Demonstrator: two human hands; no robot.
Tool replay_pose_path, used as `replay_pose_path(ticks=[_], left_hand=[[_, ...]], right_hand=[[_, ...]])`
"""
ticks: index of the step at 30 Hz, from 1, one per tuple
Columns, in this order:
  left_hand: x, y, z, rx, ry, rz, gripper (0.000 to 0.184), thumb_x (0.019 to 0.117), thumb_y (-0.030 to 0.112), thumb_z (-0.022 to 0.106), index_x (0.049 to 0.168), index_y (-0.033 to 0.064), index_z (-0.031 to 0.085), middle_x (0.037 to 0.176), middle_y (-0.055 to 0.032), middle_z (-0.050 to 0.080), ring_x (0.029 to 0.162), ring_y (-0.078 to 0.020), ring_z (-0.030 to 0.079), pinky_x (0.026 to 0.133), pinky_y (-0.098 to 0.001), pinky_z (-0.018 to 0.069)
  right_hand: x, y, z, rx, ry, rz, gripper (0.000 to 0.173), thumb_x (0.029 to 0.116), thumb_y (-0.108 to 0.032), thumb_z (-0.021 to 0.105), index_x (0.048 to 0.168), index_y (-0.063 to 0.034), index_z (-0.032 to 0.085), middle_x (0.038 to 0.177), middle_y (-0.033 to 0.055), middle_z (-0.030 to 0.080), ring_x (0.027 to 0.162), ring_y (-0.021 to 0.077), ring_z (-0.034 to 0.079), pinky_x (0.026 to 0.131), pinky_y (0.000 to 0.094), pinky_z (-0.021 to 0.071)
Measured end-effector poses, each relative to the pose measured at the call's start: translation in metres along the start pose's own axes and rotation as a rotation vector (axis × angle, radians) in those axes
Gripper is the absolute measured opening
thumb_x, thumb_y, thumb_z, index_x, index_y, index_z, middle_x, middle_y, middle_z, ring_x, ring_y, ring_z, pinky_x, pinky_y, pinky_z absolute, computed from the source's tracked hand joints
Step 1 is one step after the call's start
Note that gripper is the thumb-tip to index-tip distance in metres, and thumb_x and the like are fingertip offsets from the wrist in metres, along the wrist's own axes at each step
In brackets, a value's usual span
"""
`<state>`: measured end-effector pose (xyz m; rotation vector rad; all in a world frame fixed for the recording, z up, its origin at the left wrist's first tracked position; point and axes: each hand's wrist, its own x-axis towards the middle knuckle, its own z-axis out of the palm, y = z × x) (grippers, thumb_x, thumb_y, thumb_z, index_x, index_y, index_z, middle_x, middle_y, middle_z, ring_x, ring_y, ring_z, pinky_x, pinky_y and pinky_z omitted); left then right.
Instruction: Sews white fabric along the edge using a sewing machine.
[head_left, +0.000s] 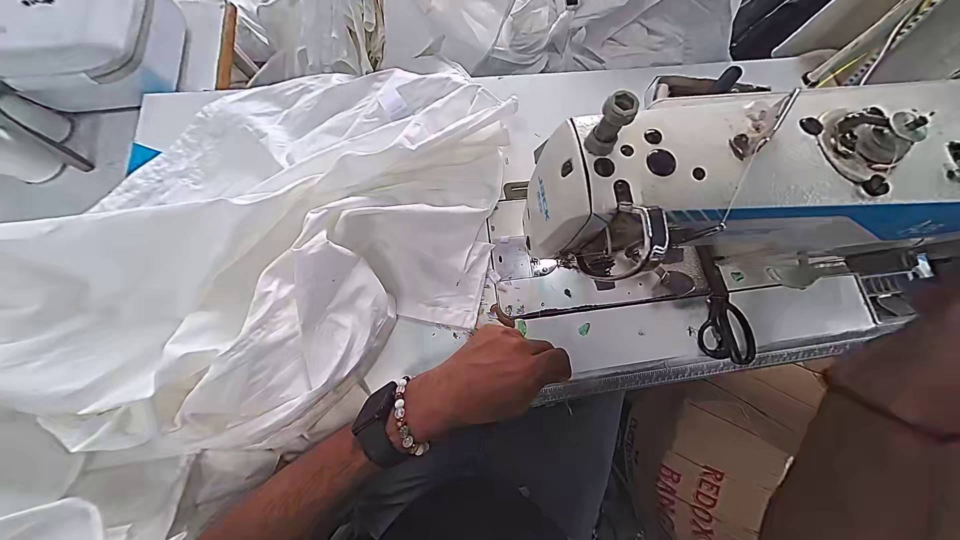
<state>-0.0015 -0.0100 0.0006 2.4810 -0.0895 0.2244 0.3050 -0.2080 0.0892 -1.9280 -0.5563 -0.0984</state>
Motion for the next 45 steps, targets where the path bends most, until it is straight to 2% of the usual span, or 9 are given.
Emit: replay_pose_path(ticks=[7, 12, 17, 23, 26, 30, 36, 42, 45], left_hand=[[-0.013, 0.006, -0.008, 0.018, -0.083, 0.040, 0.027, 0.1087, 0.030, 0.046, 0.104, 0.0179, 0.069, 0.089, 0.0012, 0.071, 0.081, -0.0144, 0.070, 0.072, -0.0363, 0.0563], [-0.013, -0.009, -0.024, 0.119, 0.054, -0.082, 0.026, 0.1077, 0.031, 0.046, 0.106, 0.0170, 0.068, 0.088, -0.0002, 0.069, 0.079, -0.0163, 0.069, 0.067, -0.0379, 0.0548], [0.002, -0.052, -0.027, 0.412, 0.109, -0.001, 0.031, 0.1043, 0.022, 0.054, 0.131, 0.0241, 0.070, 0.145, 0.0029, 0.061, 0.143, -0.0233, 0.046, 0.120, -0.0444, 0.0343], [-0.002, -0.039, -0.021, 0.051, 0.183, -0.226, 0.022, 0.1051, 0.022, 0.052, 0.101, 0.0171, 0.073, 0.087, 0.0067, 0.073, 0.087, -0.0084, 0.069, 0.078, -0.0315, 0.0565], [0.004, -0.032, -0.044, -0.645, 0.317, -0.622, 0.022, 0.1070, 0.022, 0.055, 0.104, 0.0055, 0.068, 0.077, -0.0018, 0.071, 0.066, -0.0090, 0.067, 0.064, -0.0250, 0.0566], [0.031, -0.054, -0.070, -1.090, 0.586, -0.859, 0.022, 0.1081, 0.026, 0.053, 0.118, 0.0061, 0.057, 0.087, -0.0060, 0.070, 0.074, -0.0156, 0.074, 0.074, -0.0332, 0.0645], [0.126, -0.105, -0.076, -0.448, 0.452, -0.743, 0.015, 0.1014, 0.013, 0.057, 0.099, 0.0046, 0.069, 0.086, -0.0054, 0.067, 0.080, -0.0124, 0.063, 0.075, -0.0366, 0.0525], [0.177, -0.161, -0.135, -0.076, 0.705, -0.441, 0.035, 0.0975, 0.019, 0.064, 0.128, 0.0032, 0.067, 0.125, -0.0137, 0.070, 0.115, -0.0205, 0.068, 0.100, -0.0379, 0.0548], [0.159, -0.145, -0.170, 0.145, 0.725, -0.527, 0.036, 0.0989, 0.026, 0.057, 0.130, 0.0085, 0.063, 0.116, -0.0103, 0.067, 0.099, -0.0187, 0.068, 0.088, -0.0362, 0.0569]], right_hand=[[-0.138, -0.012, 0.185, -0.415, -0.436, -0.138, 0.045, 0.0952, -0.055, 0.064, 0.114, -0.0165, 0.078, 0.114, 0.0093, 0.072, 0.109, 0.0306, 0.064, 0.090, 0.0539, 0.0499], [-0.140, -0.011, 0.193, -0.411, -0.382, -0.176, 0.020, 0.0957, -0.034, 0.066, 0.090, -0.0184, 0.078, 0.088, 0.0010, 0.072, 0.091, 0.0226, 0.066, 0.081, 0.0481, 0.0491], [-0.151, -0.018, 0.146, -0.133, -0.562, -0.146, 0.016, 0.0886, -0.031, 0.067, 0.082, -0.0188, 0.073, 0.078, -0.0093, 0.064, 0.076, 0.0046, 0.059, 0.065, 0.0260, 0.0466], [-0.141, -0.011, 0.171, -0.292, -0.518, -0.407, 0.043, 0.0934, -0.016, 0.053, 0.131, -0.0261, 0.070, 0.107, 0.0031, 0.070, 0.101, 0.0223, 0.065, 0.081, 0.0467, 0.0528], [-0.137, -0.004, 0.189, -0.500, -0.514, -0.473, 0.046, 0.0927, -0.013, 0.052, 0.128, -0.0335, 0.072, 0.113, 0.0126, 0.068, 0.109, 0.0325, 0.063, 0.087, 0.0549, 0.0476], [-0.143, 0.000, 0.194, -0.554, -0.441, -0.484, 0.040, 0.0956, -0.018, 0.053, 0.124, -0.0350, 0.075, 0.108, 0.0107, 0.068, 0.106, 0.0302, 0.065, 0.091, 0.0531, 0.0493], [-0.143, 0.002, 0.196, -0.546, -0.391, -0.510, 0.039, 0.0952, -0.018, 0.053, 0.122, -0.0329, 0.076, 0.107, 0.0104, 0.071, 0.104, 0.0304, 0.066, 0.083, 0.0510, 0.0490], [-0.159, -0.010, 0.194, -0.333, -0.321, -0.601, 0.025, 0.0975, -0.021, 0.058, 0.112, -0.0184, 0.079, 0.107, 0.0057, 0.072, 0.102, 0.0238, 0.066, 0.085, 0.0417, 0.0527], [-0.191, -0.040, 0.204, -0.256, -0.518, -0.710, 0.035, 0.1003, -0.035, 0.058, 0.129, -0.0204, 0.072, 0.129, 0.0025, 0.070, 0.124, 0.0223, 0.062, 0.104, 0.0448, 0.0500]])
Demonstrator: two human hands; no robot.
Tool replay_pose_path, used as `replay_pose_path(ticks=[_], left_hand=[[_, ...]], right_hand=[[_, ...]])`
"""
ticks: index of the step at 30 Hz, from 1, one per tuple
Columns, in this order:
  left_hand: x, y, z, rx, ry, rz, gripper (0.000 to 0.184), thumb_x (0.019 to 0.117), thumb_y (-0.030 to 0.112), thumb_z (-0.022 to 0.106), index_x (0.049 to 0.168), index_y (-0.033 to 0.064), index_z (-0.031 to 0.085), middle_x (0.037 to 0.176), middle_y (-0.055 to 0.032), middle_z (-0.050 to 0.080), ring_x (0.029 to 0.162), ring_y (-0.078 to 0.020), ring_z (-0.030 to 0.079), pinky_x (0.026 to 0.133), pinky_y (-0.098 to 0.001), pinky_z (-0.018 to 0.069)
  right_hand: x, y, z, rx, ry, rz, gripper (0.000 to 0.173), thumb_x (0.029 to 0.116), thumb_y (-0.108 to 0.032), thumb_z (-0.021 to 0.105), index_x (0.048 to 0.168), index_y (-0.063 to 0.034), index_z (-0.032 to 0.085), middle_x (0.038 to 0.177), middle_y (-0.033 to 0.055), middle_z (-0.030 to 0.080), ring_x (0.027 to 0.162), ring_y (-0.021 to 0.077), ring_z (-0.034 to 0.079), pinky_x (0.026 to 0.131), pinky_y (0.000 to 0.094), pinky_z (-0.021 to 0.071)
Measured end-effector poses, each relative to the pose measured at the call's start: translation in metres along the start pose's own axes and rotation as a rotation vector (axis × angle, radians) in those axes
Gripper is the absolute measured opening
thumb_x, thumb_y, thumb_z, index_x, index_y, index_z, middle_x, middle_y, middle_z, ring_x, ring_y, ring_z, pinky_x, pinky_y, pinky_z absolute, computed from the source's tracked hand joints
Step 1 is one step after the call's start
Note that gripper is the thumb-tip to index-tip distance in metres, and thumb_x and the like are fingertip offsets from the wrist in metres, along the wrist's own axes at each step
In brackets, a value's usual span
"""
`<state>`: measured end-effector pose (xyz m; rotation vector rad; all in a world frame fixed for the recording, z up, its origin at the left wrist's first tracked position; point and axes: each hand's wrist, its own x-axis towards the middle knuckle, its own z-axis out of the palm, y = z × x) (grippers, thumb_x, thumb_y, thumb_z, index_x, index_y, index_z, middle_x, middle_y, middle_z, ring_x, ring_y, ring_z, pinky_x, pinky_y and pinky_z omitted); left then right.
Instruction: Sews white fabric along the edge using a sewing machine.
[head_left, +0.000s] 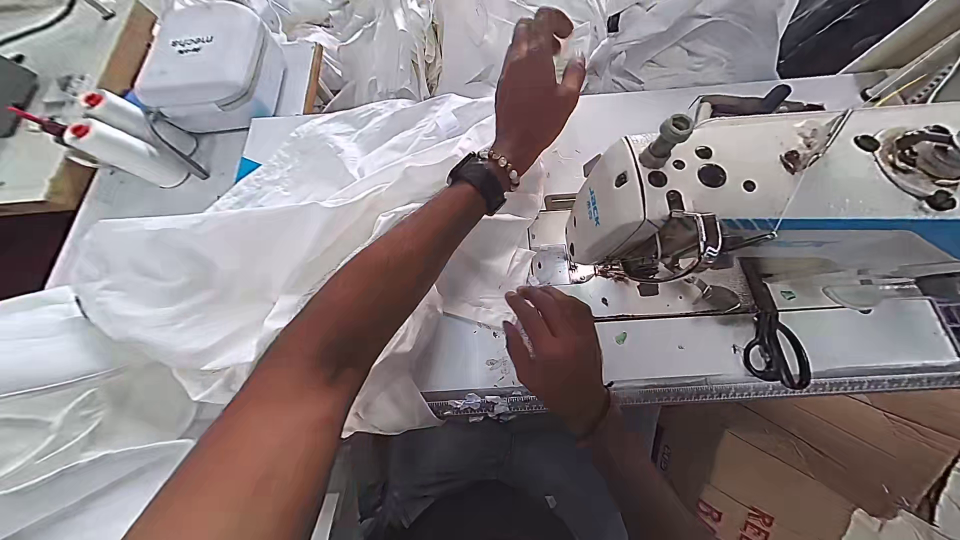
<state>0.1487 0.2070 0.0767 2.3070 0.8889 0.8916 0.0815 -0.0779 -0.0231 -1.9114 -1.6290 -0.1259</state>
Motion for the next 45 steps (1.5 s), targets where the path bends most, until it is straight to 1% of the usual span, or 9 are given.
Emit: replay_pose_path(ticks=[2, 4, 6, 9, 14, 20, 26, 35, 45], left_hand=[[-0.038, -0.004, -0.020, 0.095, -0.398, 0.091, 0.024, 0.1019, 0.023, 0.055, 0.111, 0.0071, 0.070, 0.090, -0.0086, 0.073, 0.076, -0.0192, 0.072, 0.074, -0.0435, 0.0607], [-0.073, -0.027, -0.022, 0.221, -0.680, 0.216, 0.025, 0.0999, 0.024, 0.054, 0.100, 0.0117, 0.075, 0.090, -0.0049, 0.074, 0.083, -0.0216, 0.071, 0.075, -0.0495, 0.0549], [-0.107, -0.049, -0.025, 0.350, -0.699, 0.381, 0.031, 0.1036, 0.027, 0.050, 0.124, 0.0187, 0.072, 0.129, -0.0001, 0.070, 0.119, -0.0209, 0.067, 0.095, -0.0492, 0.0548], [-0.148, -0.064, -0.024, 0.244, -0.715, 0.426, 0.052, 0.1086, 0.040, 0.043, 0.154, 0.0153, 0.048, 0.161, -0.0032, 0.044, 0.152, -0.0217, 0.037, 0.125, -0.0464, 0.0289], [-0.195, -0.054, -0.008, 0.245, -0.457, 0.512, 0.052, 0.1080, 0.044, 0.042, 0.151, 0.0175, 0.052, 0.159, -0.0032, 0.047, 0.152, -0.0241, 0.036, 0.126, -0.0493, 0.0255], [-0.219, -0.011, -0.028, 0.253, -0.344, 0.451, 0.025, 0.1000, 0.018, 0.054, 0.111, 0.0116, 0.075, 0.103, -0.0062, 0.074, 0.104, -0.0251, 0.069, 0.084, -0.0410, 0.0546], [-0.244, -0.021, -0.012, 0.383, -0.475, 0.250, 0.068, 0.1061, 0.056, 0.035, 0.157, 0.0122, 0.044, 0.166, -0.0055, 0.036, 0.156, -0.0271, 0.028, 0.127, -0.0525, 0.0211], [-0.238, -0.025, -0.013, 0.278, -0.358, 0.505, 0.035, 0.1067, 0.029, 0.050, 0.131, 0.0153, 0.071, 0.140, -0.0057, 0.065, 0.134, -0.0259, 0.057, 0.114, -0.0426, 0.0435], [-0.255, -0.008, 0.001, 0.440, -0.398, 0.207, 0.071, 0.1025, 0.062, 0.040, 0.154, 0.0142, 0.049, 0.163, -0.0024, 0.042, 0.154, -0.0238, 0.032, 0.127, -0.0575, 0.0167]], right_hand=[[0.000, -0.026, 0.010, -0.024, -0.235, -0.080, 0.050, 0.1057, -0.041, 0.046, 0.152, -0.0219, 0.052, 0.152, 0.0018, 0.056, 0.146, 0.0236, 0.046, 0.121, 0.0502, 0.0341], [-0.005, -0.044, 0.021, -0.014, -0.154, -0.154, 0.038, 0.1059, -0.023, 0.050, 0.141, -0.0151, 0.063, 0.127, 0.0043, 0.073, 0.125, 0.0234, 0.065, 0.111, 0.0444, 0.0493], [-0.024, -0.063, 0.008, 0.031, -0.099, -0.178, 0.023, 0.1005, -0.010, 0.055, 0.112, -0.0132, 0.074, 0.087, 0.0050, 0.072, 0.082, 0.0224, 0.070, 0.072, 0.0371, 0.0554], [-0.073, -0.071, -0.029, 0.023, -0.429, -0.113, 0.016, 0.0890, -0.009, 0.059, 0.096, -0.0155, 0.072, 0.084, 0.0068, 0.065, 0.073, 0.0242, 0.066, 0.055, 0.0359, 0.0532], [-0.109, -0.051, -0.048, 0.154, -0.593, 0.060, 0.017, 0.0913, -0.023, 0.059, 0.095, -0.0204, 0.075, 0.093, -0.0011, 0.071, 0.084, 0.0157, 0.069, 0.063, 0.0352, 0.0560], [-0.068, -0.010, -0.053, 0.020, -0.015, 0.465, 0.026, 0.0994, -0.030, 0.060, 0.110, -0.0137, 0.077, 0.094, -0.0002, 0.073, 0.085, 0.0149, 0.066, 0.073, 0.0346, 0.0532], [-0.065, 0.002, -0.023, -0.150, 0.073, 0.497, 0.030, 0.0963, -0.040, 0.065, 0.109, -0.0167, 0.078, 0.096, 0.0043, 0.069, 0.091, 0.0245, 0.061, 0.077, 0.0425, 0.0451], [-0.064, 0.009, -0.015, -0.227, 0.122, 0.440, 0.025, 0.0988, -0.027, 0.061, 0.113, -0.0212, 0.080, 0.090, 0.0020, 0.070, 0.083, 0.0199, 0.061, 0.070, 0.0381, 0.0423], [-0.065, 0.014, -0.024, -0.231, 0.004, 0.335, 0.031, 0.0992, -0.025, 0.057, 0.123, -0.0234, 0.078, 0.091, 0.0027, 0.068, 0.086, 0.0214, 0.060, 0.074, 0.0390, 0.0429]])
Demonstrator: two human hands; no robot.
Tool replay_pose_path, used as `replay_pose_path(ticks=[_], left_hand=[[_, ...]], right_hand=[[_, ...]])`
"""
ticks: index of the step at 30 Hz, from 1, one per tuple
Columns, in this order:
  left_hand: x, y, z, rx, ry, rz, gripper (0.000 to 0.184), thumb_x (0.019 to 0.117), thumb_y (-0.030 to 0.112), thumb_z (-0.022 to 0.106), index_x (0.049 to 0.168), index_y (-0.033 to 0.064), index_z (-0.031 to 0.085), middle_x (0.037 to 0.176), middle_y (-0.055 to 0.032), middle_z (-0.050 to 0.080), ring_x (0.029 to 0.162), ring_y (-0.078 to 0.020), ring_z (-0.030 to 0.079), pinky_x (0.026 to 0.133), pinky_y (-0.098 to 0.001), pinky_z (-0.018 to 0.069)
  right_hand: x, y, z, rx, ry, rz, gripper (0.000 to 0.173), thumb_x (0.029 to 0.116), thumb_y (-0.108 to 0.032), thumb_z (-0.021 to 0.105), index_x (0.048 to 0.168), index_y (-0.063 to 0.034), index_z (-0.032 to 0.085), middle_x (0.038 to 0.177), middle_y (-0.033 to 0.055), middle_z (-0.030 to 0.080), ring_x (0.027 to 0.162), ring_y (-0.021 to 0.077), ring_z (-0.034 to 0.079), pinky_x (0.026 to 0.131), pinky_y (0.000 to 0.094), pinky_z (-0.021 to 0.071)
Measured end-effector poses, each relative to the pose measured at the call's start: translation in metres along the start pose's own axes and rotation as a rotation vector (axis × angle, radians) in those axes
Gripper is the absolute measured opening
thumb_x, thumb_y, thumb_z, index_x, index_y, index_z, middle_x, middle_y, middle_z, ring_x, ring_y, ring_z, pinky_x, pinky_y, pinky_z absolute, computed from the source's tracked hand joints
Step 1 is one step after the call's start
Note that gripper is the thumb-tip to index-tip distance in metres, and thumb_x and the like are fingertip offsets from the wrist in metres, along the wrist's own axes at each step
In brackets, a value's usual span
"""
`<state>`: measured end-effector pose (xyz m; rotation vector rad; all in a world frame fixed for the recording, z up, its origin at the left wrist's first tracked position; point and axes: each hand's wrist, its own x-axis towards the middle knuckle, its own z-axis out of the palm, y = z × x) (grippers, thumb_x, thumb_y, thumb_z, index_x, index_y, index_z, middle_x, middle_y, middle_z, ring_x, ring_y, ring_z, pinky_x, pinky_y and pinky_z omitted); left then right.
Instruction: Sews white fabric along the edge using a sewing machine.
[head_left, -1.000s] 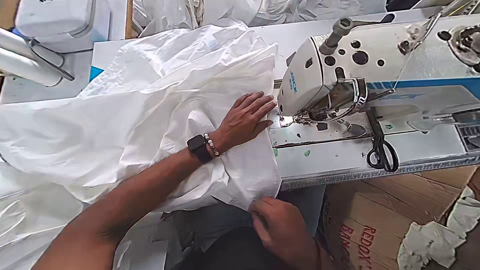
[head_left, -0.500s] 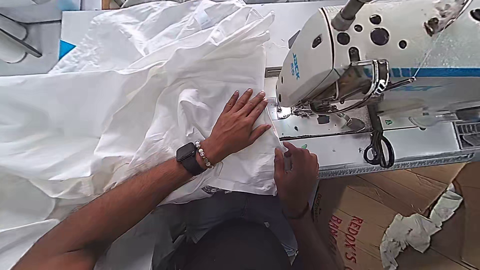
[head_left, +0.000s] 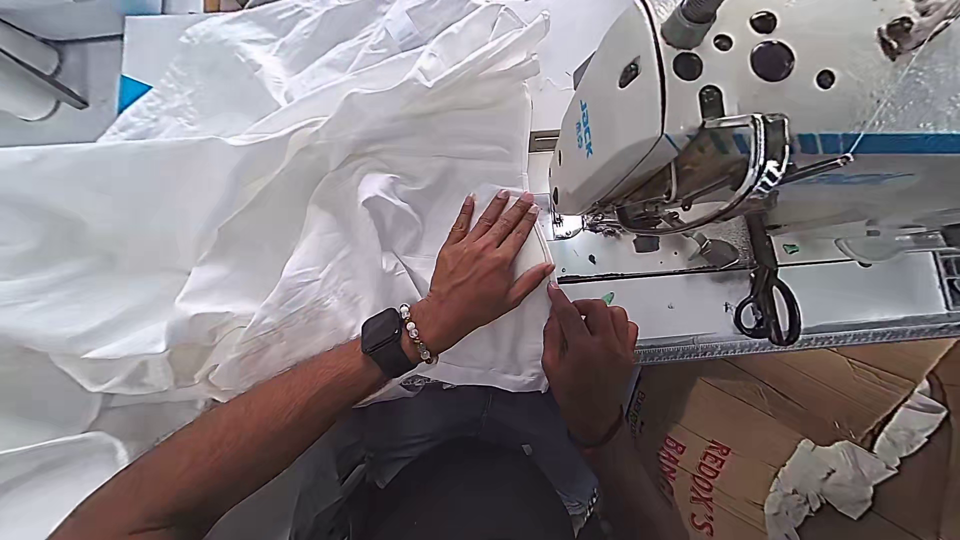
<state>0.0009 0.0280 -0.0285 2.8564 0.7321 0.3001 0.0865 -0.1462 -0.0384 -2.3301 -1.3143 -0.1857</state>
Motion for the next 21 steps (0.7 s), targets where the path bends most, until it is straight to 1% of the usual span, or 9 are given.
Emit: replay_pose_path(ticks=[3, 5, 7, 10, 15, 17, 19, 21], left_hand=[[0.009, -0.012, -0.002, -0.035, -0.015, 0.055, 0.079, 0.0982, 0.068, 0.044, 0.155, 0.0133, 0.047, 0.164, -0.0032, 0.040, 0.156, -0.0242, 0.029, 0.128, -0.0566, 0.0146], [0.023, -0.020, -0.002, -0.052, -0.022, 0.113, 0.080, 0.0969, 0.070, 0.045, 0.154, 0.0138, 0.049, 0.164, -0.0027, 0.041, 0.155, -0.0241, 0.029, 0.129, -0.0543, 0.0139], [0.036, -0.030, 0.001, -0.060, -0.005, 0.182, 0.078, 0.0959, 0.071, 0.045, 0.149, 0.0150, 0.055, 0.160, -0.0024, 0.047, 0.154, -0.0241, 0.033, 0.128, -0.0532, 0.0164], [0.047, -0.036, 0.001, -0.086, -0.001, 0.268, 0.072, 0.0960, 0.070, 0.048, 0.138, 0.0145, 0.065, 0.154, -0.0043, 0.054, 0.152, -0.0266, 0.036, 0.127, -0.0544, 0.0179], [0.054, -0.042, 0.001, -0.107, 0.007, 0.350, 0.067, 0.0962, 0.066, 0.049, 0.137, 0.0151, 0.066, 0.150, -0.0034, 0.057, 0.151, -0.0270, 0.037, 0.127, -0.0531, 0.0182], [0.055, -0.041, 0.002, -0.094, 0.009, 0.338, 0.069, 0.0957, 0.069, 0.048, 0.136, 0.0166, 0.067, 0.150, -0.0015, 0.057, 0.151, -0.0253, 0.038, 0.127, -0.0526, 0.0189], [0.058, -0.039, 0.003, -0.082, 0.005, 0.316, 0.069, 0.0954, 0.072, 0.045, 0.138, 0.0205, 0.065, 0.152, 0.0020, 0.056, 0.152, -0.0215, 0.037, 0.128, -0.0511, 0.0186], [0.056, -0.040, 0.003, -0.091, -0.009, 0.317, 0.069, 0.0960, 0.071, 0.045, 0.139, 0.0201, 0.064, 0.153, 0.0010, 0.055, 0.152, -0.0228, 0.036, 0.128, -0.0522, 0.0178]], right_hand=[[0.008, 0.004, 0.000, 0.061, -0.025, -0.032, 0.031, 0.0991, -0.030, 0.060, 0.123, -0.0218, 0.077, 0.092, 0.0019, 0.068, 0.088, 0.0207, 0.060, 0.077, 0.0396, 0.0439], [0.015, 0.007, 0.002, 0.073, -0.027, -0.043, 0.033, 0.0992, -0.033, 0.059, 0.125, -0.0215, 0.076, 0.094, 0.0023, 0.068, 0.090, 0.0209, 0.060, 0.079, 0.0402, 0.0443], [0.017, 0.007, 0.007, 0.070, -0.002, -0.035, 0.034, 0.0985, -0.035, 0.060, 0.125, -0.0219, 0.076, 0.094, 0.0029, 0.068, 0.091, 0.0216, 0.060, 0.079, 0.0403, 0.0442], [0.015, 0.006, 0.012, 0.035, 0.045, -0.017, 0.034, 0.0971, -0.036, 0.060, 0.124, -0.0238, 0.077, 0.092, 0.0022, 0.068, 0.088, 0.0210, 0.060, 0.077, 0.0402, 0.0436], [0.016, 0.004, 0.014, 0.026, 0.065, 0.023, 0.033, 0.0955, -0.034, 0.061, 0.122, -0.0246, 0.078, 0.091, 0.0012, 0.068, 0.089, 0.0201, 0.060, 0.077, 0.0392, 0.0430], [0.016, 0.003, 0.014, 0.026, 0.067, 0.029, 0.032, 0.0954, -0.034, 0.061, 0.121, -0.0245, 0.078, 0.090, 0.0010, 0.069, 0.089, 0.0200, 0.060, 0.076, 0.0390, 0.0432], [0.018, 0.003, 0.014, 0.028, 0.070, 0.028, 0.033, 0.0951, -0.033, 0.061, 0.121, -0.0242, 0.078, 0.089, 0.0012, 0.068, 0.088, 0.0195, 0.060, 0.076, 0.0386, 0.0429], [0.017, 0.004, 0.014, 0.033, 0.067, 0.024, 0.033, 0.0953, -0.033, 0.061, 0.122, -0.0247, 0.078, 0.090, 0.0015, 0.068, 0.088, 0.0195, 0.059, 0.075, 0.0382, 0.0426]])
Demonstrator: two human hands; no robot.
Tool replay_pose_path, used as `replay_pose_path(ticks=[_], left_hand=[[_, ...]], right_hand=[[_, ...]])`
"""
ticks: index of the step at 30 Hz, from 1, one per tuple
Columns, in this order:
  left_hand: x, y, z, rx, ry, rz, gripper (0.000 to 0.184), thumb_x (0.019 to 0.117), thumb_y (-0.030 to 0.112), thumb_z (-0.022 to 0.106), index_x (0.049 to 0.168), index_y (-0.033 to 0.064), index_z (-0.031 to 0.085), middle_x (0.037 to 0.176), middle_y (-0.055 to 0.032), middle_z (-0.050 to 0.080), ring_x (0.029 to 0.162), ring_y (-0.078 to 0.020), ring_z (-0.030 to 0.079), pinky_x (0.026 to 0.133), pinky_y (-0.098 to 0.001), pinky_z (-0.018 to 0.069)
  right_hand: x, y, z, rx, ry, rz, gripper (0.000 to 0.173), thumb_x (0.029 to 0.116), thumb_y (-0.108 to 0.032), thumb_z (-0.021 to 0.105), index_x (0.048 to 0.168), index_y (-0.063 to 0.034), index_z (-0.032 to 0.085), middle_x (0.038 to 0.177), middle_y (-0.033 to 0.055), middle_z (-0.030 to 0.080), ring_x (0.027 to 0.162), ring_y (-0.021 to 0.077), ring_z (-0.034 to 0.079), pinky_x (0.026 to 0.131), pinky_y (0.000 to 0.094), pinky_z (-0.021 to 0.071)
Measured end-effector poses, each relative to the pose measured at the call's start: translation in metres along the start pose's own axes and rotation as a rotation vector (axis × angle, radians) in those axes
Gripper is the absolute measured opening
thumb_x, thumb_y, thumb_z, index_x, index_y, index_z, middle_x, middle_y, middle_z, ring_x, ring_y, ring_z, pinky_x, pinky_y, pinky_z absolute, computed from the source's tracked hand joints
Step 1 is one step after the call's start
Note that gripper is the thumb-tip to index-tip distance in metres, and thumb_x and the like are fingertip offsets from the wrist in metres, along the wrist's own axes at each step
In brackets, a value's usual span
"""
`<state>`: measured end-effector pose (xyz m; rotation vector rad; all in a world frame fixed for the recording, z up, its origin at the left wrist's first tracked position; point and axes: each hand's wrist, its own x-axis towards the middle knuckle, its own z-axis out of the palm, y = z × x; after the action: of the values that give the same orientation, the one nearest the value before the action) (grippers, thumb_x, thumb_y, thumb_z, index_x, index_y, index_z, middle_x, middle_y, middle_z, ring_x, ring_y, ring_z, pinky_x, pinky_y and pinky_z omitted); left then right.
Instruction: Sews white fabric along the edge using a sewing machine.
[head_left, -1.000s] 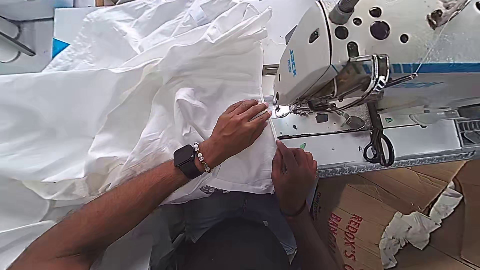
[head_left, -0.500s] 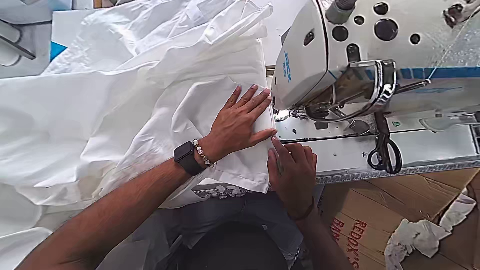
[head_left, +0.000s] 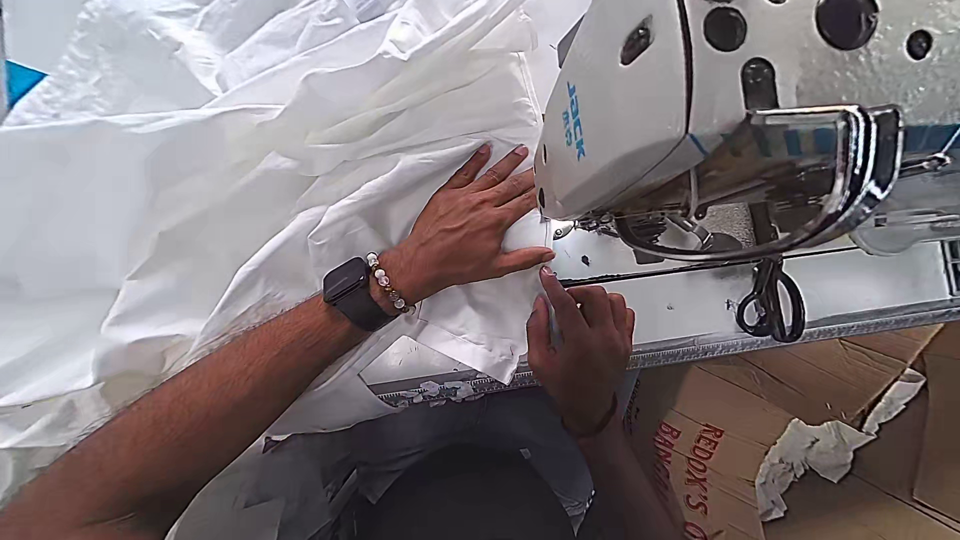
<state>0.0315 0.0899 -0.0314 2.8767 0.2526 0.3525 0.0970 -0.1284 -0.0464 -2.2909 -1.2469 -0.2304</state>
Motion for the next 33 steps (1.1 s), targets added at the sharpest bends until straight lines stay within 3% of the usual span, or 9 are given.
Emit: replay_pose_path(ticks=[9, 11, 13, 15, 17, 19, 24, 27, 33], left_hand=[[-0.003, 0.000, -0.001, -0.011, 0.006, 0.005, 0.068, 0.0965, 0.068, 0.047, 0.141, 0.0188, 0.063, 0.154, 0.0006, 0.054, 0.153, -0.0238, 0.034, 0.128, -0.0533, 0.0155], [-0.003, -0.001, -0.001, -0.016, -0.011, 0.002, 0.069, 0.0965, 0.068, 0.047, 0.142, 0.0182, 0.063, 0.155, 0.0002, 0.053, 0.153, -0.0241, 0.033, 0.128, -0.0541, 0.0141], [-0.001, -0.001, 0.001, -0.017, -0.009, -0.012, 0.071, 0.0958, 0.070, 0.046, 0.144, 0.0204, 0.061, 0.157, 0.0016, 0.050, 0.154, -0.0224, 0.032, 0.128, -0.0537, 0.0131], [0.000, 0.000, 0.003, -0.004, -0.003, -0.032, 0.072, 0.0949, 0.074, 0.044, 0.145, 0.0234, 0.060, 0.158, 0.0039, 0.049, 0.154, -0.0200, 0.031, 0.129, -0.0525, 0.0133], [0.000, 0.000, 0.001, -0.006, -0.006, -0.031, 0.072, 0.0952, 0.072, 0.045, 0.144, 0.0212, 0.061, 0.158, 0.0019, 0.049, 0.155, -0.0220, 0.030, 0.129, -0.0541, 0.0122], [-0.002, 0.001, 0.000, -0.006, -0.009, -0.038, 0.072, 0.0956, 0.071, 0.045, 0.143, 0.0191, 0.062, 0.157, 0.0004, 0.050, 0.155, -0.0236, 0.031, 0.128, -0.0558, 0.0115], [0.002, 0.000, 0.004, 0.031, 0.004, -0.081, 0.075, 0.0952, 0.074, 0.042, 0.144, 0.0194, 0.060, 0.158, 0.0014, 0.049, 0.154, -0.0209, 0.031, 0.128, -0.0566, 0.0106], [0.002, 0.000, 0.003, 0.037, 0.007, -0.063, 0.074, 0.0956, 0.072, 0.043, 0.147, 0.0204, 0.058, 0.159, 0.0017, 0.047, 0.155, -0.0226, 0.030, 0.127, -0.0577, 0.0099], [-0.001, 0.001, 0.003, 0.026, 0.000, -0.038, 0.074, 0.0939, 0.074, 0.044, 0.147, 0.0248, 0.057, 0.160, 0.0044, 0.046, 0.156, -0.0222, 0.028, 0.128, -0.0573, 0.0084]], right_hand=[[0.004, 0.002, -0.009, 0.116, -0.099, 0.021, 0.032, 0.0955, -0.032, 0.061, 0.122, -0.0235, 0.078, 0.091, 0.0008, 0.067, 0.087, 0.0178, 0.058, 0.076, 0.0372, 0.0426], [0.016, 0.019, -0.036, 0.287, -0.159, 0.084, 0.026, 0.0967, -0.029, 0.064, 0.115, -0.0188, 0.080, 0.095, -0.0001, 0.071, 0.086, 0.0103, 0.065, 0.074, 0.0294, 0.0551], [0.035, 0.053, -0.071, 0.245, -0.032, 0.156, 0.027, 0.1009, -0.024, 0.061, 0.116, -0.0076, 0.075, 0.100, 0.0084, 0.071, 0.085, 0.0137, 0.068, 0.072, 0.0310, 0.0592], [0.059, 0.097, -0.104, -0.014, 0.067, 0.242, 0.033, 0.1041, -0.024, 0.056, 0.127, -0.0033, 0.069, 0.117, 0.0205, 0.069, 0.104, 0.0275, 0.068, 0.086, 0.0431, 0.0569], [0.080, 0.140, -0.123, -0.210, 0.054, 0.345, 0.040, 0.1054, -0.026, 0.049, 0.137, -0.0052, 0.063, 0.136, 0.0223, 0.062, 0.128, 0.0341, 0.060, 0.104, 0.0505, 0.0487], [0.087, 0.168, -0.122, -0.321, 0.043, 0.356, 0.039, 0.1056, -0.025, 0.046, 0.133, -0.0053, 0.066, 0.136, 0.0222, 0.063, 0.130, 0.0379, 0.058, 0.107, 0.0566, 0.0452], [0.081, 0.182, -0.096, -0.403, 0.101, 0.348, 0.035, 0.1029, -0.026, 0.048, 0.119, -0.0075, 0.073, 0.123, 0.0191, 0.069, 0.117, 0.0380, 0.065, 0.096, 0.0594, 0.0490], [0.076, 0.186, -0.082, -0.429, 0.107, 0.358, 0.034, 0.1011, -0.027, 0.049, 0.118, -0.0095, 0.073, 0.124, 0.0175, 0.069, 0.114, 0.0377, 0.066, 0.090, 0.0607, 0.0505], [0.071, 0.180, -0.095, -0.300, 0.086, 0.316, 0.037, 0.1022, -0.026, 0.053, 0.129, -0.0050, 0.068, 0.135, 0.0189, 0.065, 0.129, 0.0344, 0.060, 0.105, 0.0532, 0.0480]])
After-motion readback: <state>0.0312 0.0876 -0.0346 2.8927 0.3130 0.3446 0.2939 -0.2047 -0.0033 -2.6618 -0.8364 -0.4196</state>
